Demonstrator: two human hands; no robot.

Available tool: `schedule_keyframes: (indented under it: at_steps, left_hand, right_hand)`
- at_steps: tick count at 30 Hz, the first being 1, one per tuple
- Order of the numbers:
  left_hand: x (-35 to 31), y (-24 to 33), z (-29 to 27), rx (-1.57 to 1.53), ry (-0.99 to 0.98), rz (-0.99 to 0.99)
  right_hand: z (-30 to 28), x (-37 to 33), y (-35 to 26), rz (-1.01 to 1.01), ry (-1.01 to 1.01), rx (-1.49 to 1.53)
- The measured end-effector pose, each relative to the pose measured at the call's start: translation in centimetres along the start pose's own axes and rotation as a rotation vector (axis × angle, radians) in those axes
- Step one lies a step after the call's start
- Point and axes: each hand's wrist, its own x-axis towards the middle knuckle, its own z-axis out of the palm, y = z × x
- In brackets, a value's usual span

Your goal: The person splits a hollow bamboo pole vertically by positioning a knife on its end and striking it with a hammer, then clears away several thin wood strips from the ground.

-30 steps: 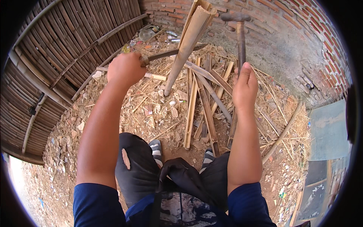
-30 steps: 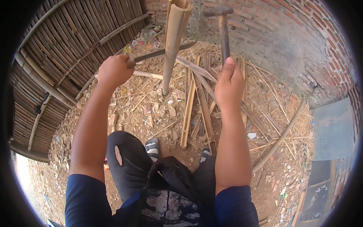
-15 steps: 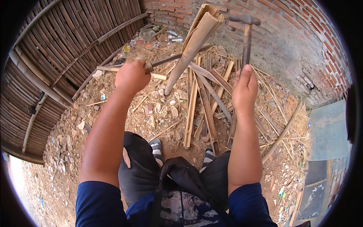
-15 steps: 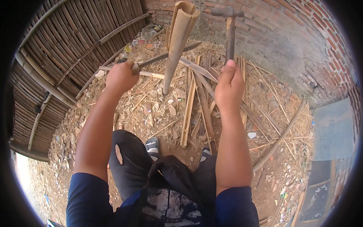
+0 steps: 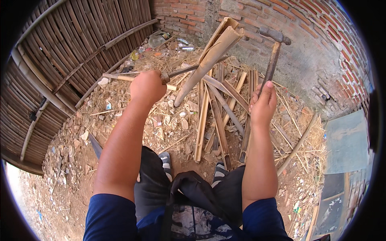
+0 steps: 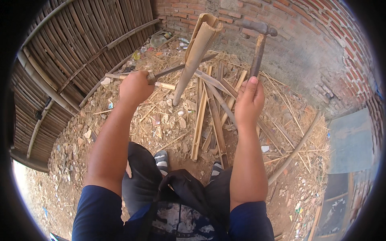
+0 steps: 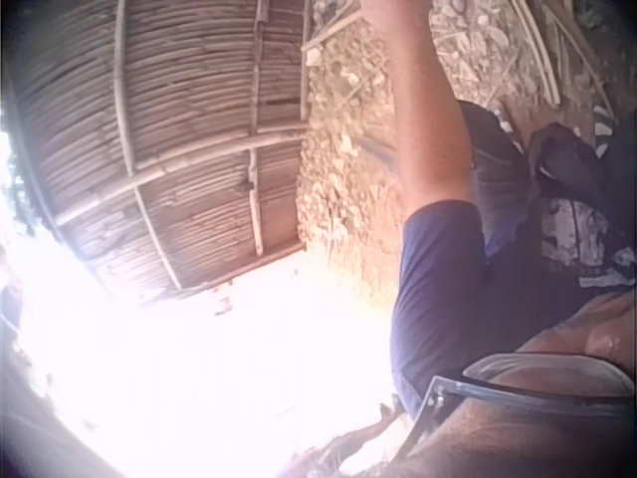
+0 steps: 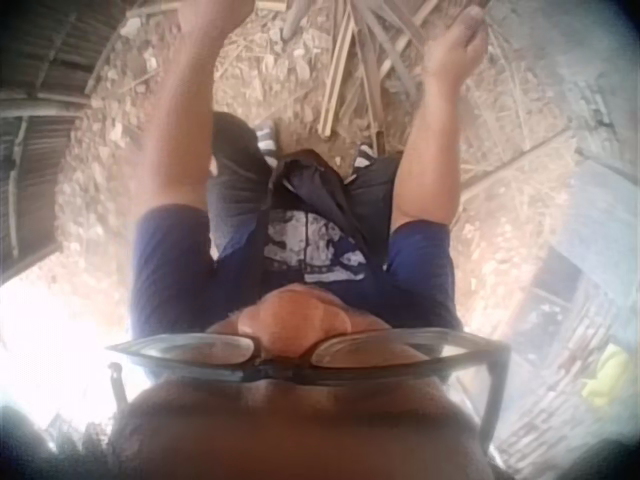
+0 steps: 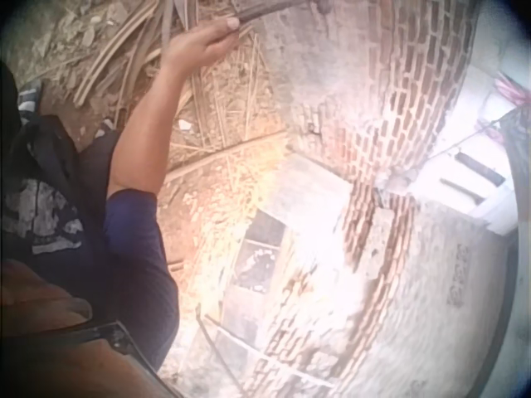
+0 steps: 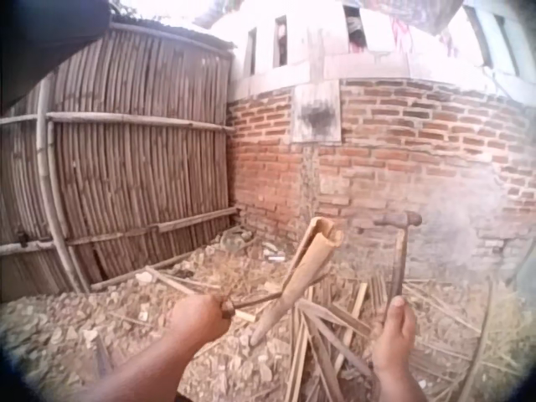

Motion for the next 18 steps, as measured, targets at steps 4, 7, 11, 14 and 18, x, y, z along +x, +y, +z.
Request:
schedule_keyframes:
  at_steps: [4, 7, 11, 14, 18]
  left_hand:
    - [-1.5, -0.2, 0.4, -0.033, -0.031, -0.039]
    - [-3.2, 0.3, 1.0, -0.079, 0.001, -0.049]
    - [-6.1, -0.2, 2.0, -0.094, 0.028, -0.014]
    - [-8.3, -0.7, 2.7, -0.110, 0.082, 0.001]
    - [-10.7, -2.8, 4.8, -0.100, 0.134, 0.045]
  right_hand:
    - [-0.7, -0.7, -2.9, -0.034, 0.043, 0.013]
    - [-2.0, -0.6, -4.5, -0.024, 0.043, 0.081]
    - [-3.2, -1.4, -3.9, 0.020, 0.068, 0.123]
    - [-5.8, -2.3, -0.8, 0.061, 0.083, 0.074]
    - [-6.6, -2.7, 0.8, 0.192, 0.129, 0.089]
